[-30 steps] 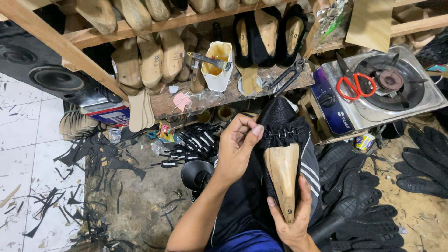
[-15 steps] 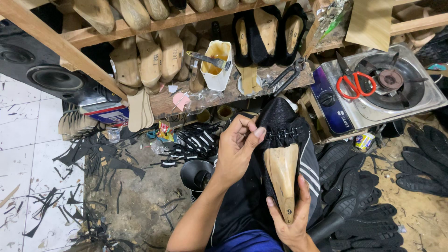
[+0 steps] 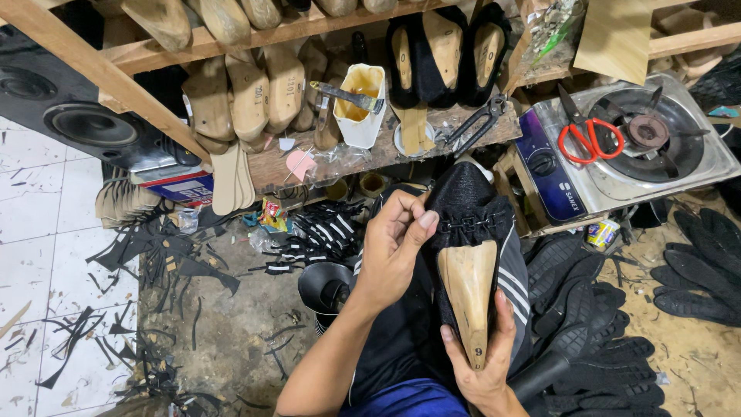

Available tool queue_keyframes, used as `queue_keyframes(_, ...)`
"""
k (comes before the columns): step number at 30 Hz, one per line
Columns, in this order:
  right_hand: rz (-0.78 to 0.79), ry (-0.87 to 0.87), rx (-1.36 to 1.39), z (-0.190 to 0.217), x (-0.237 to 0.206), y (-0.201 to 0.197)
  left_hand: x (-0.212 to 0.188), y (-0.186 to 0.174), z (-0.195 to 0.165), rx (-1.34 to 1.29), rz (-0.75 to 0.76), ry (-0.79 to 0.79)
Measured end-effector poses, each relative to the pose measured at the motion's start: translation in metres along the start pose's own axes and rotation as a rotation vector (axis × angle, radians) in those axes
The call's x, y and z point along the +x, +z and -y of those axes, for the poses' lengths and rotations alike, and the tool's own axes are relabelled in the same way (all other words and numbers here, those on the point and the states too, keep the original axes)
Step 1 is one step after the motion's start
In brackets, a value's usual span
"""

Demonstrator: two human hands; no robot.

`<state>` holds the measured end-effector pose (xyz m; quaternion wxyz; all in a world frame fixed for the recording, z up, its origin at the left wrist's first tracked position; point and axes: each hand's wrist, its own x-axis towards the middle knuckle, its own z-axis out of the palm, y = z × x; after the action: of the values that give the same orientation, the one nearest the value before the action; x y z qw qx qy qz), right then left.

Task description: The person sits on the floor holding a black fabric shoe upper fitted over a wooden last. They hammer the upper with a shoemaker's hammer, press and smooth the fabric around the last, adjust the toe area, and manipulate the decorative bow on the top of the shoe.

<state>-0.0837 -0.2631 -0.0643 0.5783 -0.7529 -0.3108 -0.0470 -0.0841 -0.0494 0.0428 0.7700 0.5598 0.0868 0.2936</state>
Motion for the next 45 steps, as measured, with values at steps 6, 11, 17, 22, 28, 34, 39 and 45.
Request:
queue_keyframes(6, 0.000, -0.004, 0.019, 0.001, 0.000, 0.000, -0.002, 0.000, 0.000, -0.002, 0.006, 0.015)
queue_keyframes(11, 0.009, 0.010, 0.009, 0.002, 0.000, 0.001, -0.002, -0.001, -0.001, 0.006, 0.004, 0.010)
queue_keyframes(17, -0.038, 0.070, 0.087, 0.004, -0.002, 0.001, -0.005, 0.004, -0.010, -0.164, 0.022, 0.026)
queue_keyframes(22, -0.020, 0.077, 0.242, 0.005, -0.001, 0.001, -0.008, 0.009, -0.021, 0.079, 0.129, 0.323)
queue_keyframes(28, 0.006, 0.116, 0.336, 0.007, 0.001, 0.003, -0.009, 0.005, -0.023, 0.490, 0.028, 0.475)
queue_keyframes(34, 0.002, 0.165, 0.320, 0.012, 0.001, 0.004, -0.010, 0.002, -0.021, 0.434, 0.058, 0.366)
queue_keyframes(39, 0.027, 0.181, 0.309, 0.015, 0.003, 0.003, -0.009, -0.003, -0.022, 0.451, 0.085, 0.379)
queue_keyframes(45, 0.043, 0.184, 0.328, 0.015, 0.006, 0.004, -0.010, -0.006, -0.010, 0.292, 0.073, 0.315)
